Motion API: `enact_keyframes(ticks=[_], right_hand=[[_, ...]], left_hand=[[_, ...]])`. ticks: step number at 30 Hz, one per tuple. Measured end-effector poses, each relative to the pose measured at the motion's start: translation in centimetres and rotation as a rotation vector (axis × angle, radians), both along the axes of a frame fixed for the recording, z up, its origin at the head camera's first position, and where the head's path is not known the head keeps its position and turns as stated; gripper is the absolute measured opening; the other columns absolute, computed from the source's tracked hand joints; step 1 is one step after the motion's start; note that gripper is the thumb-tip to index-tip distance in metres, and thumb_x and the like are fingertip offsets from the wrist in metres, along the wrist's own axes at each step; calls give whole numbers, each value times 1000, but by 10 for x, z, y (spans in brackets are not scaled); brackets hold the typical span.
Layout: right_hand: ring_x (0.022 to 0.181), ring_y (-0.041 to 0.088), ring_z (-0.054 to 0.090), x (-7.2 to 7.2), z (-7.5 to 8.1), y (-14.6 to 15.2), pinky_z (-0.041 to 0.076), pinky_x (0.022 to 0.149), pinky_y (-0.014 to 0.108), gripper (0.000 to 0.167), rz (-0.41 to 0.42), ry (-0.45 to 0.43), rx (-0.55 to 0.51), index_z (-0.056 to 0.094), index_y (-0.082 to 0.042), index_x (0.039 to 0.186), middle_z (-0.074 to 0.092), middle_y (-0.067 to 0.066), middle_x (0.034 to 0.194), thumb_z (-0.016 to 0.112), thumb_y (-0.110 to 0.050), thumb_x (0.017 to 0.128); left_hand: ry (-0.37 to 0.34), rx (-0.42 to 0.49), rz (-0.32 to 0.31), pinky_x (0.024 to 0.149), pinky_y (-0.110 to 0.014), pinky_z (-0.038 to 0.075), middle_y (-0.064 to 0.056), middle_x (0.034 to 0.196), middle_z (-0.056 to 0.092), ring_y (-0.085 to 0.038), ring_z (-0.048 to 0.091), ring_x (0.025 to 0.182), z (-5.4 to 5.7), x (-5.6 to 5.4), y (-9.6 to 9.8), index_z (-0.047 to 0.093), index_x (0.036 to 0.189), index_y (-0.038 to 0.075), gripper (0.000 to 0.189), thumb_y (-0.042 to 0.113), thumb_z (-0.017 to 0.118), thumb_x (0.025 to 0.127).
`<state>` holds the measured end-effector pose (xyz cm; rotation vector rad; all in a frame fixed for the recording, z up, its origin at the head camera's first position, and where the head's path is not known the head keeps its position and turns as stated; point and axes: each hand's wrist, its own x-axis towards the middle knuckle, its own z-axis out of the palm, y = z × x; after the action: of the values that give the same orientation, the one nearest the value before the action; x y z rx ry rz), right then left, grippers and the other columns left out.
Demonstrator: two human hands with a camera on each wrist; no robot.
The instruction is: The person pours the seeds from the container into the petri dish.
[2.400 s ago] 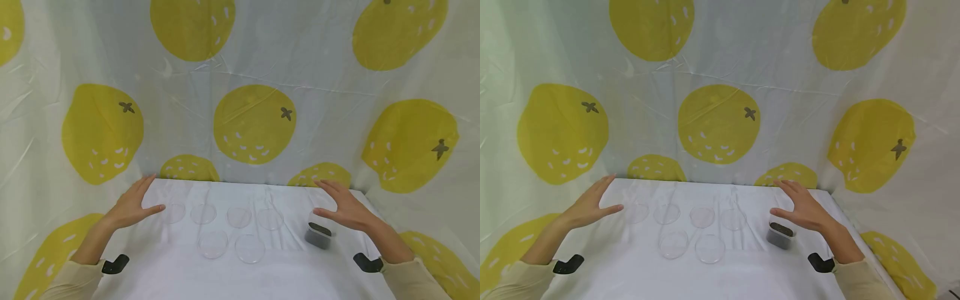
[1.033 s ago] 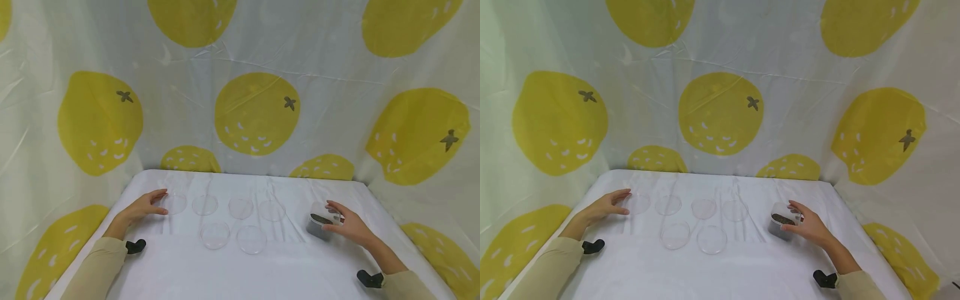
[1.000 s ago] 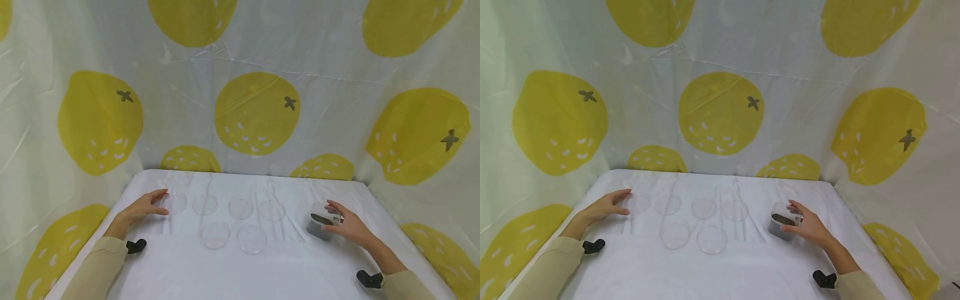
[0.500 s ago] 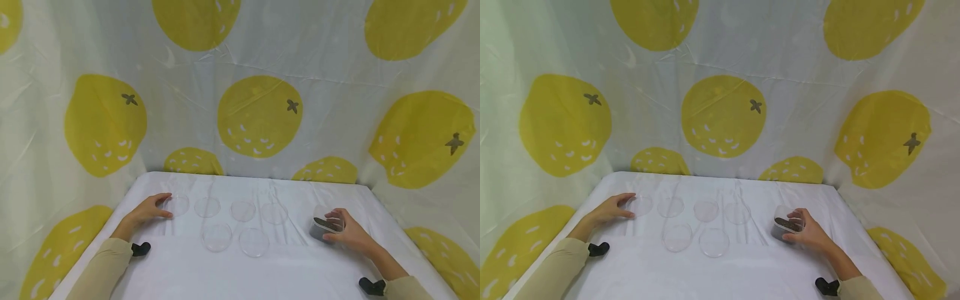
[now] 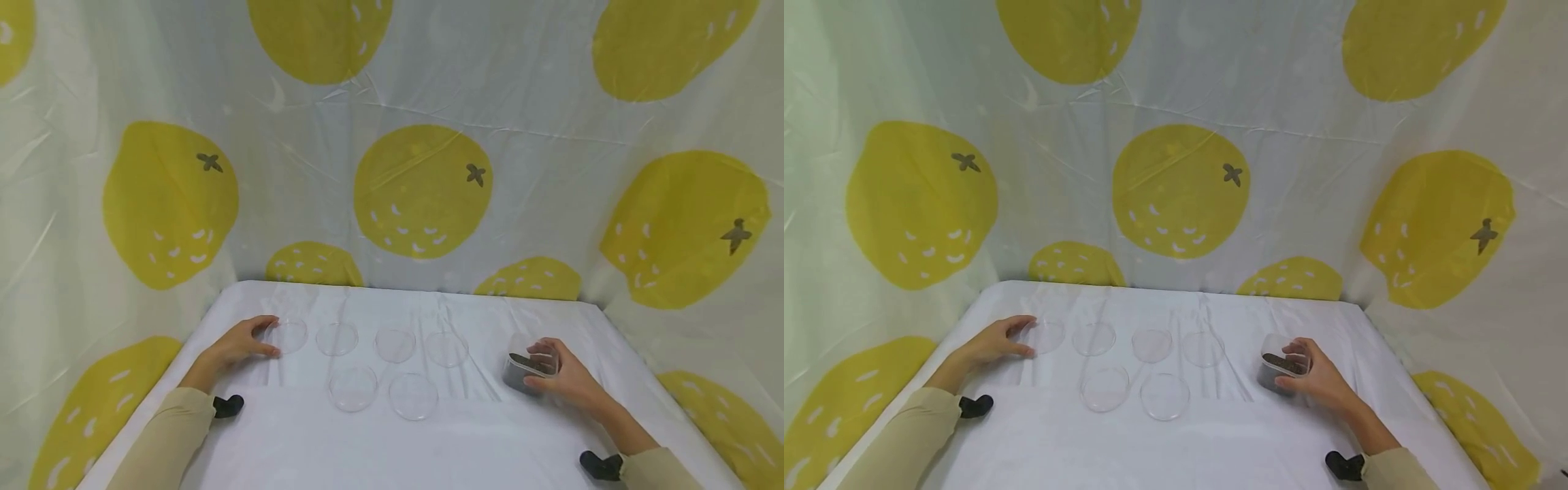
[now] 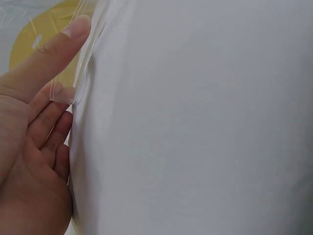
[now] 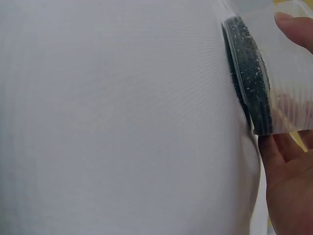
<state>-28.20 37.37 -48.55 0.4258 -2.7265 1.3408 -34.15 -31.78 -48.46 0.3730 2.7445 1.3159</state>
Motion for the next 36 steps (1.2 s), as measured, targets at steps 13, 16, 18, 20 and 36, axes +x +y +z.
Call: enact_keyframes(ticks=[13,16,18,20,36], right_hand=[[128,42,54,-7,15,-8,49,88,19,79,-16,-10,7,41,0,140,57,19,138,90,-23,83],[128,41,55,-10,21,-10,49,88,19,80,-15,-5,20,41,0,142,57,18,138,90,-24,83],[128,41,55,-12,26,-13,49,87,20,81,-16,-5,29,41,0,142,57,18,138,90,-26,83],[128,40,55,-15,29,-16,50,86,20,82,-16,-6,43,41,-1,143,57,17,139,90,-28,84],[128,41,55,-34,43,-44,51,96,32,86,79,18,20,39,2,146,57,19,138,90,-26,84]], left_hand=[[9,1,-20,118,-63,19,-31,152,44,-49,28,146,2,1,-1,49,147,-7,88,21,94,77],[11,2,-28,118,-63,20,-31,151,45,-49,29,146,1,0,-1,48,147,-8,88,21,93,78],[13,4,-33,117,-63,21,-30,151,46,-49,30,146,0,1,-1,48,147,-8,87,20,93,78],[19,3,-37,117,-63,21,-30,150,47,-49,31,145,1,1,-1,49,147,-8,87,20,93,78],[18,-7,-41,116,-64,23,-33,150,46,-50,32,144,3,5,1,49,147,-8,87,21,93,78]])
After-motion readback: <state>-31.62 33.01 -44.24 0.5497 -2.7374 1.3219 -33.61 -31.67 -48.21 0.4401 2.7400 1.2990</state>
